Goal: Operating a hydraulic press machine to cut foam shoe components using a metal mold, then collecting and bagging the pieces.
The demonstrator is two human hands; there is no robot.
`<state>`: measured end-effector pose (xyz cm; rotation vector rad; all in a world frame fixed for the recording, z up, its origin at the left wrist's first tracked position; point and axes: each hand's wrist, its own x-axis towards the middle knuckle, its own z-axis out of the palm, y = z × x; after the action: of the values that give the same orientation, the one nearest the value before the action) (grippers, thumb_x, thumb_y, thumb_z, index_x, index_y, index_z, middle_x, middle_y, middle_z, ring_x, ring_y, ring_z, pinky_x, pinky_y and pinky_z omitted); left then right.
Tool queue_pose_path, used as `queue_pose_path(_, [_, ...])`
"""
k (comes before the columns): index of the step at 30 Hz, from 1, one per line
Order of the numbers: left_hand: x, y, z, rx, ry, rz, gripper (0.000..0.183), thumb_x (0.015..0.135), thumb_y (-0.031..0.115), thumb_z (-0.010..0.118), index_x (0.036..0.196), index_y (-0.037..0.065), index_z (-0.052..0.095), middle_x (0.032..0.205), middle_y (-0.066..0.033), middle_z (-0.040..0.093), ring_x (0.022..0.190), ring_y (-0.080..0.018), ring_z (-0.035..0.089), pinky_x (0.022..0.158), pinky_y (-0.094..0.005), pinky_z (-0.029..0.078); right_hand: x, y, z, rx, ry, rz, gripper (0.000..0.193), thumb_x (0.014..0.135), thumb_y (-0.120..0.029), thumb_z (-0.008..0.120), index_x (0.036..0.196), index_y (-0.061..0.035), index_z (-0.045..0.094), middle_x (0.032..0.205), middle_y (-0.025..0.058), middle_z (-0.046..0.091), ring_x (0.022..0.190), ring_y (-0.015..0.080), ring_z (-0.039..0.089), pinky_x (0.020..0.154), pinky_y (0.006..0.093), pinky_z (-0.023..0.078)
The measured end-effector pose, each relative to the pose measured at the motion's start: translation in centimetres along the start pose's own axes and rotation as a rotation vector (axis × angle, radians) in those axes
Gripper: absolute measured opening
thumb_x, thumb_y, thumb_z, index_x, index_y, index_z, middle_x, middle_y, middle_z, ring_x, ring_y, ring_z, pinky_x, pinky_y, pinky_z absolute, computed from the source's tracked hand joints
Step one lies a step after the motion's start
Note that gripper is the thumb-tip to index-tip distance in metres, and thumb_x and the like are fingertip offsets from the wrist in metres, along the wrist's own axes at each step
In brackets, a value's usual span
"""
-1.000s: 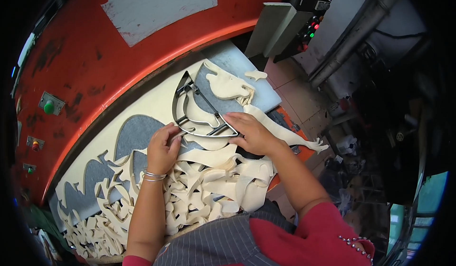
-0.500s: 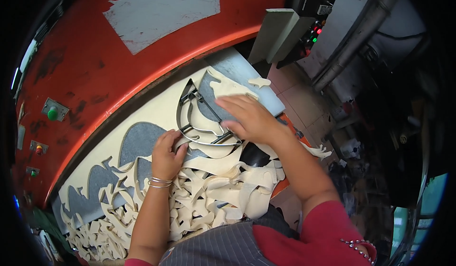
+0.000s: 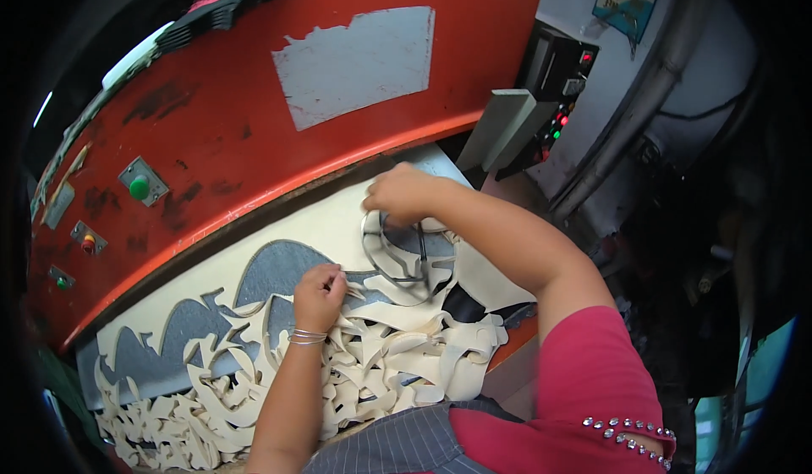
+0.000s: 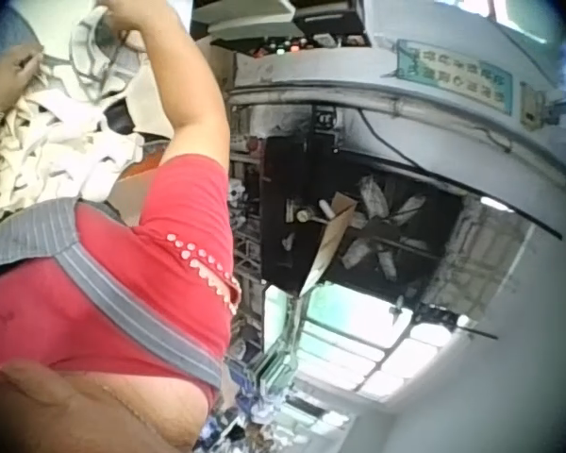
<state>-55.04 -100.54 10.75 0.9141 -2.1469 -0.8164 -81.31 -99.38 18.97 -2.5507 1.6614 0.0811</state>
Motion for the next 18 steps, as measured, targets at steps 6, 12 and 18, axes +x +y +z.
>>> queue_pose_path(6, [0.4,-0.4,-0.7,0.036,-0.009,-0.116,0.014,0.076,0.016,0.066,0.076,0.002,0.066,0.077,-0.0137,0.064,0.072,-0.0294,0.059,0.068,-0.0384,0.047,-5.0,-1.3,1.4,0.573,0.025,0.758,0.049,0.066,-0.043,0.065,0.09,0.0006,0.066,0.085,0.0231,0.065,0.081,0.0352,0.064,0.076,0.0396,0.05])
queue_pose_path(12, [0.3,0.1,-0.6,0.075,0.025,-0.148,0.015,0.076,0.017,0.066,0.077,0.002,0.067,0.078,-0.0134,0.064,0.075,-0.0286,0.06,0.069,-0.0375,0.048,-2.5,-5.8,5.0,0.77,0.166,0.96,0.052,0.069,-0.041,0.062,0.09,0.0062,0.065,0.087,0.0261,0.065,0.083,0.0363,0.064,0.077,0.0401,0.05])
queue_pose_path(18, [2.1,-1.4,-1.1,-0.021,0.091,-0.285,0.016,0.079,0.018,0.066,0.081,0.002,0.068,0.083,-0.0132,0.065,0.078,-0.0283,0.06,0.072,-0.037,0.048,-1.9,-6.9,5.5,0.648,0.243,0.961,0.059,0.073,-0.047,0.065,0.102,0.0047,0.061,0.094,0.0265,0.064,0.09,0.0378,0.063,0.08,0.0434,0.049])
